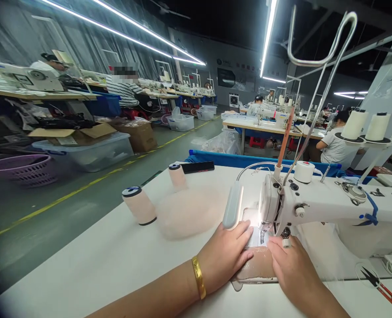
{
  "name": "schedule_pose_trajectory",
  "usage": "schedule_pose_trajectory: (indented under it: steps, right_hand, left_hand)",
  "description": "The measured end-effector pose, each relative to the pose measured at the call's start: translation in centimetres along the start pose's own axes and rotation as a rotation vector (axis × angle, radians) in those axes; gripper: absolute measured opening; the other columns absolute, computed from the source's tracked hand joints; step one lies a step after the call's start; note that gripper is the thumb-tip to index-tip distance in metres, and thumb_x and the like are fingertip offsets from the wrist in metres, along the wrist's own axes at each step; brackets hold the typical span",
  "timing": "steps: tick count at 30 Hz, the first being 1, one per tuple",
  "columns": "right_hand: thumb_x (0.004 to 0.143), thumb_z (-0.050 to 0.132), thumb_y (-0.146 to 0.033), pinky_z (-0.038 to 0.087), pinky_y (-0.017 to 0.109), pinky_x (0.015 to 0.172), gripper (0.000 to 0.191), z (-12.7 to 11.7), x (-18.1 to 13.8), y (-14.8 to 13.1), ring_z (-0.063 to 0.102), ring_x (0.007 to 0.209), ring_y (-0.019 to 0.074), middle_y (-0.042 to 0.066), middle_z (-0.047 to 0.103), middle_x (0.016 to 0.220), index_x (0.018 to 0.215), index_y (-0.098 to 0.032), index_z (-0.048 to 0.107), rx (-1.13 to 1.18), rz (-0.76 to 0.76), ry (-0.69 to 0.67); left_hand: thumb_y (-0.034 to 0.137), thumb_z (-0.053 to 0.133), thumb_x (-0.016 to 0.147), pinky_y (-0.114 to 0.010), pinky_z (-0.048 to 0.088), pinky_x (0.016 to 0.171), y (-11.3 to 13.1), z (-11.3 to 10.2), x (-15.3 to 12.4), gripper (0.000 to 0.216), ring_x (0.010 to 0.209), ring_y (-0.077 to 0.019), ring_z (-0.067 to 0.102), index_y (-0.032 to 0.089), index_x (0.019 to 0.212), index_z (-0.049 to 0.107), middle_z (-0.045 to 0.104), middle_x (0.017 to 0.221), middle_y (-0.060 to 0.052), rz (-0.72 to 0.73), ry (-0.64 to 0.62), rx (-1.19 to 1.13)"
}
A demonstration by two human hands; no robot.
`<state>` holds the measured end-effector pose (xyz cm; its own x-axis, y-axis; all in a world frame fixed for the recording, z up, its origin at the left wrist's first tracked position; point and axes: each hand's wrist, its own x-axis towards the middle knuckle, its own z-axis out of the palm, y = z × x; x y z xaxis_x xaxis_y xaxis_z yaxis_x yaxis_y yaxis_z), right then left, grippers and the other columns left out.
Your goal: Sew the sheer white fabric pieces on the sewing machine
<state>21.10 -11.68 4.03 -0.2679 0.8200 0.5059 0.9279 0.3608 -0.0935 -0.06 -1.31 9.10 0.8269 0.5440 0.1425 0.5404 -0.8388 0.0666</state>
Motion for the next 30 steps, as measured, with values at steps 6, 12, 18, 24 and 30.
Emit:
schedule_pose_trajectory:
  steps: [6,12,18,24,30]
  right_hand:
    - [0.099,0.041,-0.002,0.061,0.039,0.088,0.042,-0.4,-0.1,0.0,0.069,0.111,0.0258,0.010,0.073,0.122,0.132,-0.021,0.059,0.059,-0.096,0.075]
    - [0.103,0.047,-0.013,0.055,0.042,0.091,0.033,-1.4,2.6,-4.3,0.064,0.110,0.0266,0.010,0.069,0.122,0.133,-0.023,0.057,0.261,-0.099,-0.024]
    - [0.094,0.056,-0.011,0.048,0.032,0.070,0.013,-0.2,4.8,-7.8,0.060,0.080,0.0218,0.003,0.067,0.089,0.097,-0.023,0.060,0.381,0.092,-0.104]
    - [0.085,0.057,0.000,0.049,0.033,0.084,0.038,-3.4,3.1,-5.0,0.062,0.091,0.0211,0.000,0.067,0.095,0.108,-0.029,0.067,0.449,0.017,-0.326]
    - [0.083,0.051,0.001,0.047,0.030,0.079,0.029,-4.7,3.1,-3.4,0.058,0.084,0.0187,-0.001,0.061,0.087,0.091,-0.024,0.063,0.523,0.043,-0.362]
  left_hand:
    - [0.026,0.060,0.096,-0.039,0.050,0.076,0.6,-1.7,-1.4,0.014,0.074,-0.0249,0.067,0.019,0.086,0.066,0.072,0.080,-0.005,0.091,0.014,-0.074]
    - [0.015,0.043,0.098,-0.035,0.049,0.081,-2.6,-2.9,-0.2,0.027,0.082,-0.0242,0.068,0.020,0.088,0.067,0.073,0.086,-0.007,0.121,0.285,-0.196]
    - [0.027,0.079,0.075,-0.032,0.050,0.072,-2.4,-3.1,0.0,0.028,0.086,-0.0281,0.072,0.022,0.099,0.065,0.077,0.094,-0.005,0.102,-0.136,-0.109]
    - [0.038,0.070,0.086,-0.036,0.047,0.061,-1.3,-2.1,-2.0,0.022,0.061,-0.0299,0.067,0.018,0.092,0.063,0.066,0.065,-0.006,-0.087,-0.174,-0.051]
    - [0.047,0.076,0.083,-0.039,0.050,0.072,-0.2,-1.8,-0.6,0.033,0.083,-0.0318,0.067,0.018,0.081,0.060,0.069,0.088,-0.012,-0.022,-0.134,-0.109]
